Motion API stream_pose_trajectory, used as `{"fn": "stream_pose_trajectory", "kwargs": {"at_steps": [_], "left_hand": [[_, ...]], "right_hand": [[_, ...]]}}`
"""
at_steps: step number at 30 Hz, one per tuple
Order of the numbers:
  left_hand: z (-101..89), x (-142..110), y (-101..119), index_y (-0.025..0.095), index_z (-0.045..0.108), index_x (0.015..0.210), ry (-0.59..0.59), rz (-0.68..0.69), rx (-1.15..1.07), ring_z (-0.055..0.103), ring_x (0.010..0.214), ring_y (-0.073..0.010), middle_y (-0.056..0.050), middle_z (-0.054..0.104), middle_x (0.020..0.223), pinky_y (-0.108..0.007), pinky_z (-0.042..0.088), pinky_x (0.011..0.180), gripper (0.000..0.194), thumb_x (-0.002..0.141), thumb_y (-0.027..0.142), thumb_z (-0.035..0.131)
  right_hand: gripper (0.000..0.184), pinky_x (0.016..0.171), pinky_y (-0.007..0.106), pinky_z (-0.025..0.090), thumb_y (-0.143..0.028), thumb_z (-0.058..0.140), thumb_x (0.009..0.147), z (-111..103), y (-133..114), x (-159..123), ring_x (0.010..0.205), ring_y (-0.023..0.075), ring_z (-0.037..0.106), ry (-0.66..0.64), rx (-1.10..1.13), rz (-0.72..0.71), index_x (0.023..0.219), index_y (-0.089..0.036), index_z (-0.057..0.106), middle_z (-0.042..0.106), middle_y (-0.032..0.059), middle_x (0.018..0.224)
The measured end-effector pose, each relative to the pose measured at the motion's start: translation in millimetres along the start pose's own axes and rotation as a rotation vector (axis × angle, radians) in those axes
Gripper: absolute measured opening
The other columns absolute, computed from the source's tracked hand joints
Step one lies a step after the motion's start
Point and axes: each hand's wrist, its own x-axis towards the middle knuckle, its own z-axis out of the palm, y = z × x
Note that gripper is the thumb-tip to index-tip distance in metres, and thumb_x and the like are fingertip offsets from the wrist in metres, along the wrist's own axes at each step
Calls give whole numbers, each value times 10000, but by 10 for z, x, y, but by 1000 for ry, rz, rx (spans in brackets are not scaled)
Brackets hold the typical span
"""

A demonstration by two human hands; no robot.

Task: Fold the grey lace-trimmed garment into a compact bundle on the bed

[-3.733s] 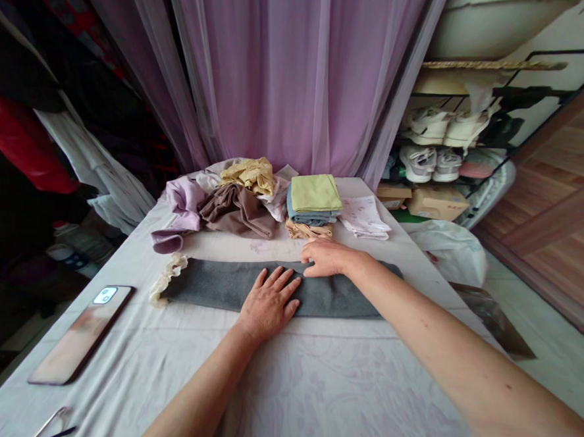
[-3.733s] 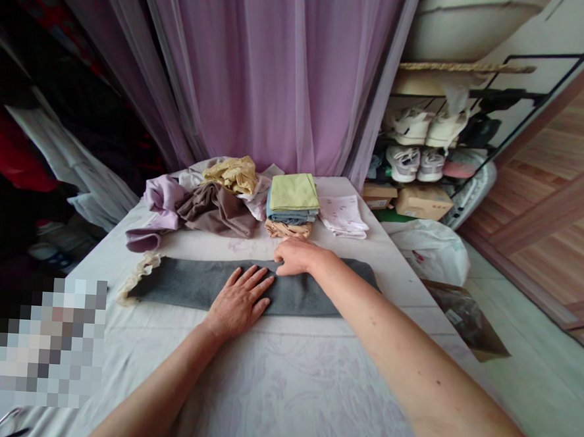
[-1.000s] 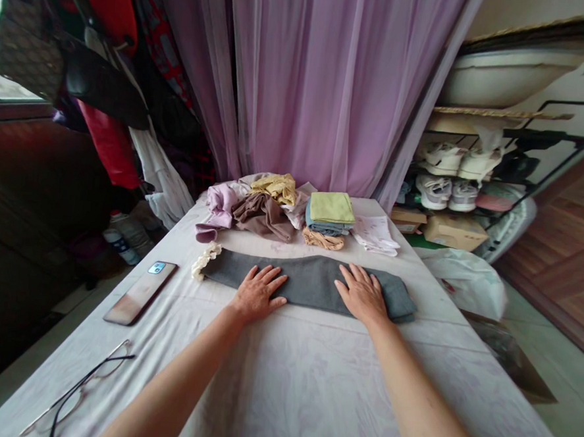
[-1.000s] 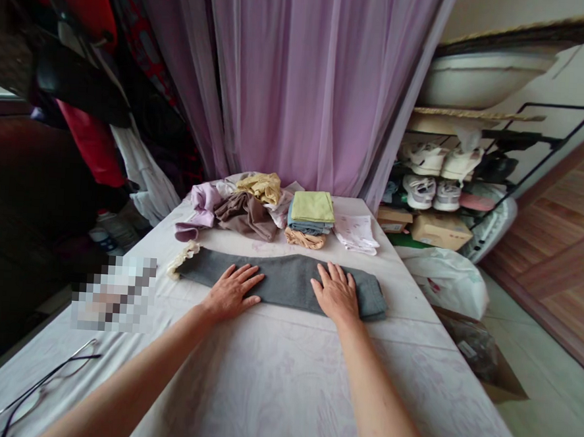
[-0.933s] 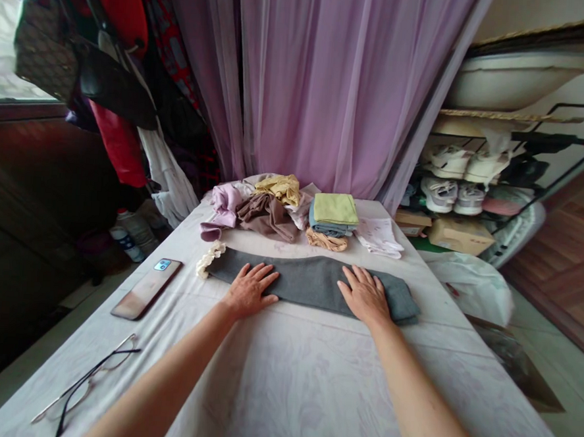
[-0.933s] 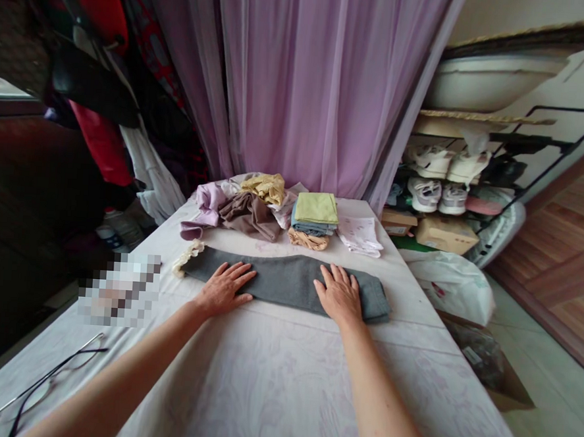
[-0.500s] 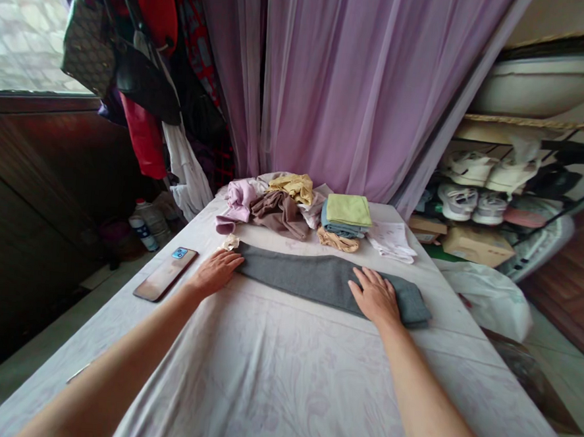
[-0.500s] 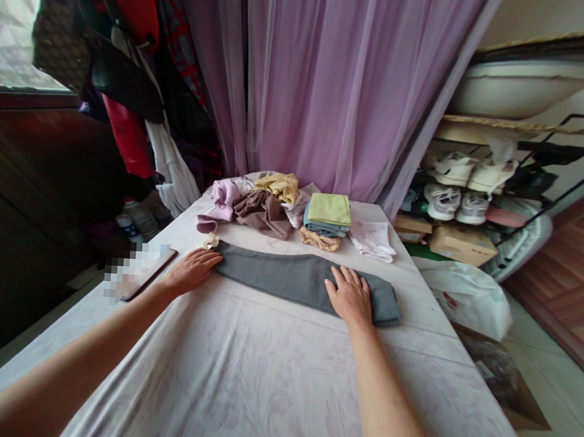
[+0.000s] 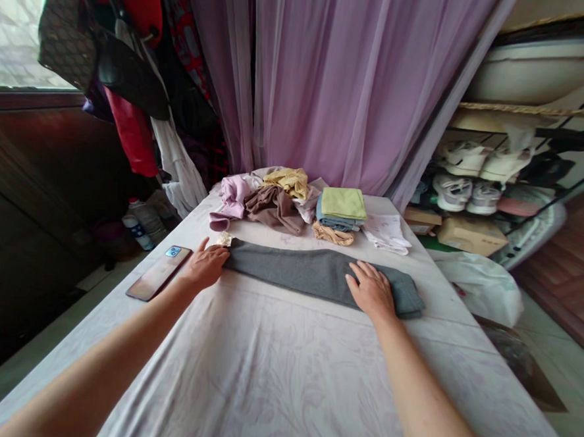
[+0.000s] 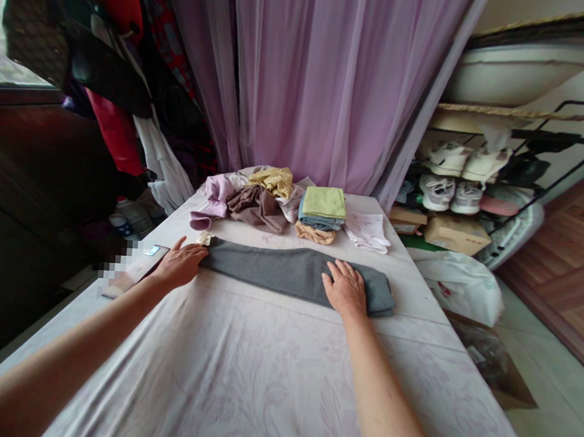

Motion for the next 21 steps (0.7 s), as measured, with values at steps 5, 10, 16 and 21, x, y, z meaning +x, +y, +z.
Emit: {"fn": "stream_pose_trajectory", "kwargs": {"at_steps": [5,10,16,21], "left_hand": [[-44,26,327,212,656,1172,63,21,-37,517,1267,-340,-103,676,1240,-636,209,1137,410,772,237,570],[62,123,551,223,662,1144,72,161,-152,630,1091,-272,-95,696,1178,-495,411,1041,325,864,263,502],[173,178,513,219,669,1030,120,170,-269,649,974,-238,-87,707,1063,-372,514,897,288,902,358,451],[190,195,450,230,684,958,128,159,-349,662,942,-233,-73,721,1022,-364,525,878,361,917,456,405]], "right_hand": [[349,974,404,419,-265,436,901,-19,100,-114,1134,248,580,210,136,-83,1119,-203,702,663,104,1243],[332,871,386,424,-269,466,873,-194,473,-268,991,269,611,448,112,249,1080,-147,694,706,143,1093],[371,680,334,394,-437,471,875,-274,832,-462,778,252,604,259,153,730,914,-164,720,720,136,850],[356,658,314,402,-512,553,800,-271,856,-466,758,236,631,209,323,801,886,-204,710,730,84,816]]}}
